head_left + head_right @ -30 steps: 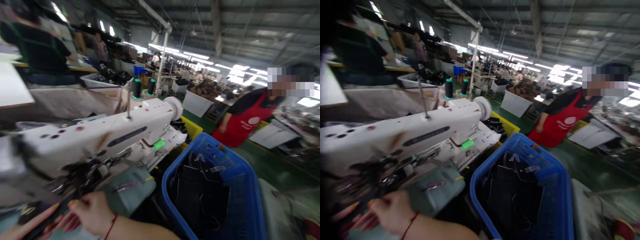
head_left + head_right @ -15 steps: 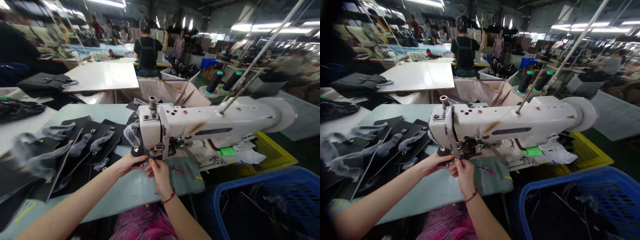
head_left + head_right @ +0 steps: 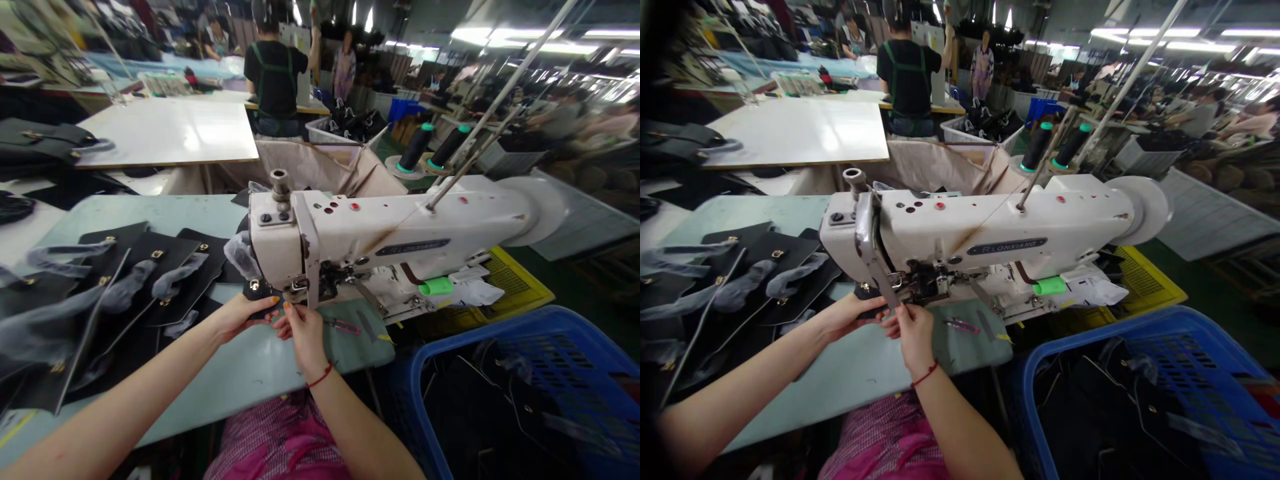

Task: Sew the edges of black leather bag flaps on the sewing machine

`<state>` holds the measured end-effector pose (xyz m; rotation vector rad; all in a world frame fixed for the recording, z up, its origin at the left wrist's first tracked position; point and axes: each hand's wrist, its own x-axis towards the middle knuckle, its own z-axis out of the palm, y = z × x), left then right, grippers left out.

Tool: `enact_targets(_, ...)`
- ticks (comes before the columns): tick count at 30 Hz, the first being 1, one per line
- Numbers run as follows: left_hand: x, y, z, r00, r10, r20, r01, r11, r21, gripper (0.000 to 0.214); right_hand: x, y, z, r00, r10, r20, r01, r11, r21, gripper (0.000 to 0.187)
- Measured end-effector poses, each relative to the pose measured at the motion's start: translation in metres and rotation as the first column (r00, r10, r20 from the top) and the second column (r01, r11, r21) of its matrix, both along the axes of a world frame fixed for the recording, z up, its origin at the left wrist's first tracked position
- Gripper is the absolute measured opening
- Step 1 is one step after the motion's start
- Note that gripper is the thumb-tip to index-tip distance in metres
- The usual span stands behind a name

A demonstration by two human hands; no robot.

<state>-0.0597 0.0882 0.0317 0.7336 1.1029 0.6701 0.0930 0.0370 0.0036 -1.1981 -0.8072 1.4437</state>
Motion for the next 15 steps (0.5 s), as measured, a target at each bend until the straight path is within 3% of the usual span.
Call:
enact_targets(10, 0.001, 0.001, 0.000, 1.000, 0.027, -0.008, -0.027, 0.999, 0.039, 0.032, -0.015, 0.003, 0.003, 0.993, -0.114, -0.029, 0.113, 0.992, -0.050, 0.039)
enact_targets(15, 0.003, -0.004, 0.001, 0.993, 0.119, -0.010, -0.118, 0.993, 0.023, 0.036, -0.016, 0.004, 0.006, 0.993, -0.114, -0.019, 0.112, 0.991, -0.073, 0.038)
